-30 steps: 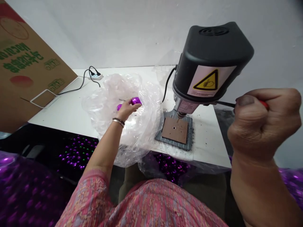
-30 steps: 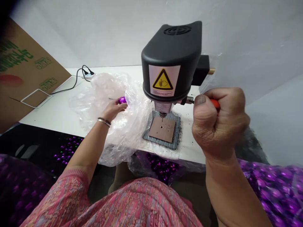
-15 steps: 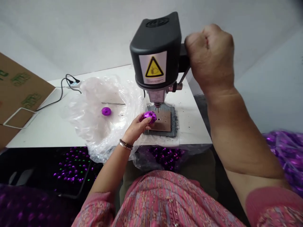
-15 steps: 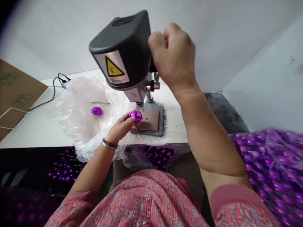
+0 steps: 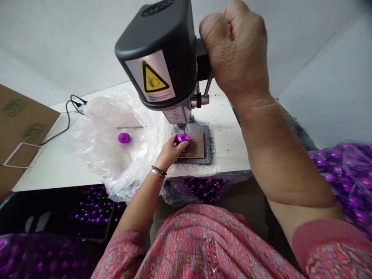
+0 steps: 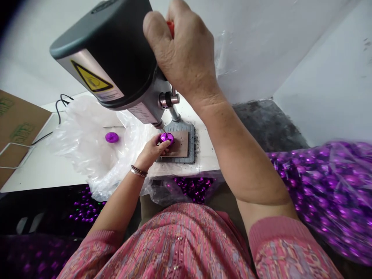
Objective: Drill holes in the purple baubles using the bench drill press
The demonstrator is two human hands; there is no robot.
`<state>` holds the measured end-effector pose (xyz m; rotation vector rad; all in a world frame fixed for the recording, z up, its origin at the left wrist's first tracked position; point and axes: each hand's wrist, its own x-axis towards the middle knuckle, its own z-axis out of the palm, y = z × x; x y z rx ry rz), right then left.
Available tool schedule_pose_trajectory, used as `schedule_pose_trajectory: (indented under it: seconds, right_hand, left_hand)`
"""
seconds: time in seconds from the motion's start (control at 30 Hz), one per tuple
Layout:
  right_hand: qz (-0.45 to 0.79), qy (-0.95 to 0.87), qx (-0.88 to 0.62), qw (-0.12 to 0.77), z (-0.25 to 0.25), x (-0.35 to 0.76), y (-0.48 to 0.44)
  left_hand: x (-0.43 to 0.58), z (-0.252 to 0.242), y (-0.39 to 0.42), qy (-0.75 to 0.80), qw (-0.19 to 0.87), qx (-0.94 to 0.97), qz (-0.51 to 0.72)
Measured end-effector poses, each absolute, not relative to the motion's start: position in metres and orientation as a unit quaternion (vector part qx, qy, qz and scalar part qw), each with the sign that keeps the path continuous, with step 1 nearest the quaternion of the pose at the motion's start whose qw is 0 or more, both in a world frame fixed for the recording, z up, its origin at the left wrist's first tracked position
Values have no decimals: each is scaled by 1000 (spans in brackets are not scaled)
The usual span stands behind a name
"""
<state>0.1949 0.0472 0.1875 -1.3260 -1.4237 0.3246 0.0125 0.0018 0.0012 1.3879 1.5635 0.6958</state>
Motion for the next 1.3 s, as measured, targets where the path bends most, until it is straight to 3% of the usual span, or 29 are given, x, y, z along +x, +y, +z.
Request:
schedule_pose_trajectory:
  seconds: [0.27,1.03,1.17,1.3]
  right_hand:
    - [153,-597,-542,571,187,196,49]
    - [128,-598,-533,585,182,193,43]
    - [92,-642,-451,613,169,198,27]
    - [15,-694,-429,577,152,205,2]
  left_hand:
    - [18,9,-1,641,275,683,217]
    - [25,4,4,625,388,614,286]
    - [24,1,4,613,398,619,289]
    - [21,-3,5,606,402,622,289]
